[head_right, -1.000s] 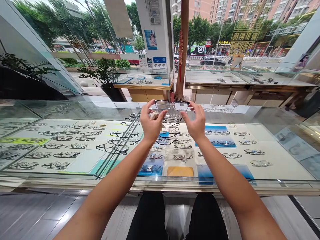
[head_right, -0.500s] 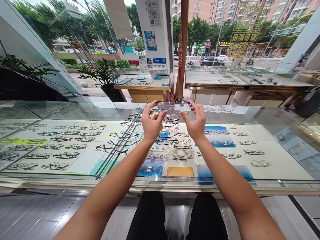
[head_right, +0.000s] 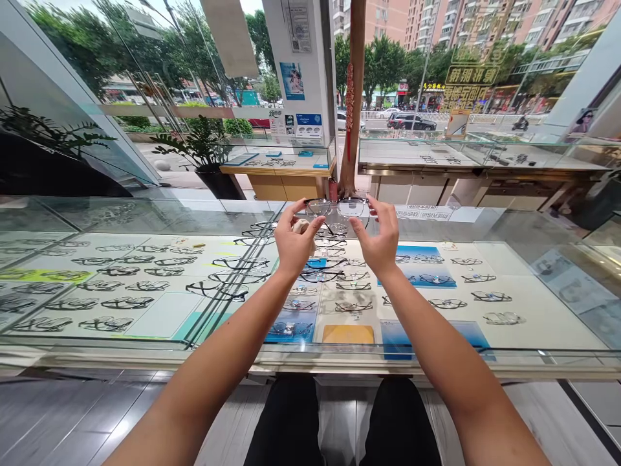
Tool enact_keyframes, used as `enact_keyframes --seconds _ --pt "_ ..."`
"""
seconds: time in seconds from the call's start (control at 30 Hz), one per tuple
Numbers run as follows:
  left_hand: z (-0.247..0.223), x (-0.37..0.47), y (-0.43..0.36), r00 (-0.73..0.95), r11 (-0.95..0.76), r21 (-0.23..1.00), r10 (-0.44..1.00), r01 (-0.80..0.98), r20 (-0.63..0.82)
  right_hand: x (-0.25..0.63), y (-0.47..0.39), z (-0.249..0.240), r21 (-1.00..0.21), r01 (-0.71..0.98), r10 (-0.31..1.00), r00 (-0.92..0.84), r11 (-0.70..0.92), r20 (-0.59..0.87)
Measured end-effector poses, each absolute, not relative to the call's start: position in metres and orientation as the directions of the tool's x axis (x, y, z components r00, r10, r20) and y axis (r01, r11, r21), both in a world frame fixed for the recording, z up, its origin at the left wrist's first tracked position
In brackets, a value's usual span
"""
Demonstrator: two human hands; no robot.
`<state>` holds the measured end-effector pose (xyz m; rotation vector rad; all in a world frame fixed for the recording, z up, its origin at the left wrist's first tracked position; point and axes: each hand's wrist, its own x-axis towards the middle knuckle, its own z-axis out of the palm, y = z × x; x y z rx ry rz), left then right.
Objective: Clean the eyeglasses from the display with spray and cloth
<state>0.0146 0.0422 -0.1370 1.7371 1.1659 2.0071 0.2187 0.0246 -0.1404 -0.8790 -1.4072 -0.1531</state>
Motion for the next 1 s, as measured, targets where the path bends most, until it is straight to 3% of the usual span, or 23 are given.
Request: enact_keyframes --seconds 1.0 --pt "-0.1359 0.0102 0.0445 -0.253 -0.714 0.601 0.546 0.359 0.799 0.2206 0.0292 -0.1441 -0.466 0.551 0.444 0.183 0.692 0.877"
